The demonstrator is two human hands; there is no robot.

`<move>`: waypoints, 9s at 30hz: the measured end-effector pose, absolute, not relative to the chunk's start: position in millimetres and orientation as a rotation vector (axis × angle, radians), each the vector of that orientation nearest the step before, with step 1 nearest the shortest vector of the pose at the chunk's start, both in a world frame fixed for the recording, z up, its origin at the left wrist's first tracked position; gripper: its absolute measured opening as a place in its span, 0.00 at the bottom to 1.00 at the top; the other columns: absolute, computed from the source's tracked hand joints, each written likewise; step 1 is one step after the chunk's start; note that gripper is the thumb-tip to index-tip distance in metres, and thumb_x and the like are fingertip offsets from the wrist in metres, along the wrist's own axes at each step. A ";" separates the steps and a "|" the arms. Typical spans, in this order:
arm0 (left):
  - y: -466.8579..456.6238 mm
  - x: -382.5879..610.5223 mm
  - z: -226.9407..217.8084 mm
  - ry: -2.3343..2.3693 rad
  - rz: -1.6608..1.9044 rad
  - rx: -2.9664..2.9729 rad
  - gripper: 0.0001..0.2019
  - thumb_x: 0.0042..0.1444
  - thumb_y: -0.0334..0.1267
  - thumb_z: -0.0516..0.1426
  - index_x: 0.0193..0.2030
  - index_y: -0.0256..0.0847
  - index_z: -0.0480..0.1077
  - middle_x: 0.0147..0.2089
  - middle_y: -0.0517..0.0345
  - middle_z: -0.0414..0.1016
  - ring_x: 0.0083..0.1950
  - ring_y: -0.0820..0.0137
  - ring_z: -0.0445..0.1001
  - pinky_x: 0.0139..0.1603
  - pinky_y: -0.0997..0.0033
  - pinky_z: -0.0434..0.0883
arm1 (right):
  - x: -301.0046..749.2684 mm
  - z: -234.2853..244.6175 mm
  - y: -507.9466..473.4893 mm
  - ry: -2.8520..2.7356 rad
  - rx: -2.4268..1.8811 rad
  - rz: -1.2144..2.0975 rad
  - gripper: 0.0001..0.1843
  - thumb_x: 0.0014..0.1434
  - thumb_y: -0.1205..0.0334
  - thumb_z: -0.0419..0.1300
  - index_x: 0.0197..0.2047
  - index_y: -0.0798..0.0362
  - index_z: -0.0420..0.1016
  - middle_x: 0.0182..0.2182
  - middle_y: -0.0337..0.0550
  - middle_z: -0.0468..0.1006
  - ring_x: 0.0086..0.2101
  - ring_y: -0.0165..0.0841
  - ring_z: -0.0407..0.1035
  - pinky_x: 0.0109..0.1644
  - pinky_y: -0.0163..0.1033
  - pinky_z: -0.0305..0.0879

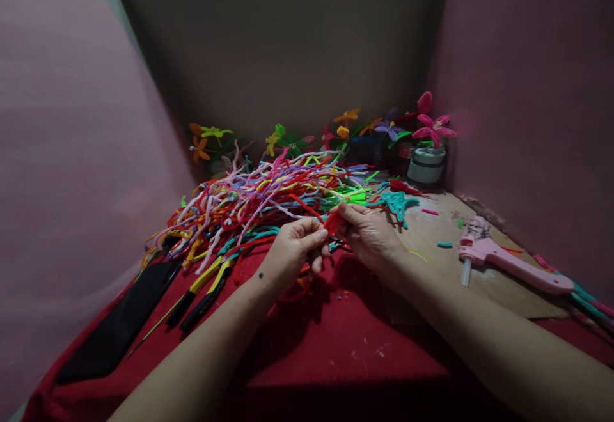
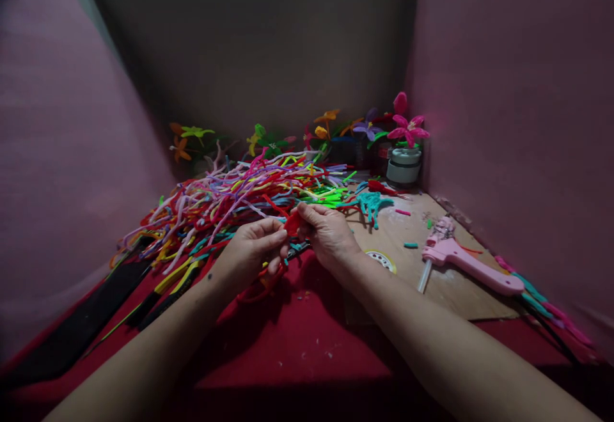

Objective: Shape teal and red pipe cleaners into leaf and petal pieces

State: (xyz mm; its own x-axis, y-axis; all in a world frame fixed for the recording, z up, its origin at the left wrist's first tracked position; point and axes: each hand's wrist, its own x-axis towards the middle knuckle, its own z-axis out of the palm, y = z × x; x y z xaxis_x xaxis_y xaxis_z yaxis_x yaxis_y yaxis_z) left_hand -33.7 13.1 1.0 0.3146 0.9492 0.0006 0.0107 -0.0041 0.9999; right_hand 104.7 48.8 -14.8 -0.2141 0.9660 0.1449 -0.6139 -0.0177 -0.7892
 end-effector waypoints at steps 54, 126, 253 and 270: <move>15.3 -37.3 5.4 1.132 1.248 1.332 0.08 0.43 0.39 0.61 0.26 0.35 0.71 0.23 0.60 0.68 0.24 0.75 0.67 0.26 0.74 0.66 | 98.2 -14.2 28.7 -1.426 -0.784 1.646 0.15 0.45 0.59 0.60 0.13 0.57 0.66 0.12 0.36 0.65 0.15 0.22 0.53 0.22 0.33 0.46; 18.2 -35.3 4.0 1.277 0.985 1.561 0.06 0.47 0.35 0.55 0.23 0.37 0.64 0.15 0.67 0.61 0.14 0.80 0.57 0.15 0.79 0.53 | 103.6 -13.5 34.0 -1.185 -0.883 1.507 0.08 0.41 0.67 0.57 0.15 0.55 0.63 0.13 0.34 0.62 0.16 0.23 0.55 0.20 0.32 0.49; -34.9 -54.1 11.8 1.701 -0.123 2.832 0.10 0.55 0.30 0.44 0.41 0.38 0.62 0.30 0.51 0.72 0.31 0.67 0.73 0.29 0.73 0.67 | 119.3 -8.2 -4.1 -0.214 -0.744 1.916 0.11 0.46 0.75 0.53 0.16 0.57 0.67 0.13 0.39 0.67 0.16 0.25 0.59 0.21 0.31 0.58; 38.8 -14.5 14.7 1.455 -0.145 2.866 0.14 0.57 0.34 0.45 0.32 0.39 0.72 0.31 0.52 0.71 0.32 0.69 0.70 0.31 0.72 0.64 | 174.0 -6.6 12.6 -0.443 -0.878 1.566 0.04 0.41 0.73 0.56 0.23 0.57 0.65 0.17 0.37 0.68 0.17 0.23 0.59 0.18 0.29 0.51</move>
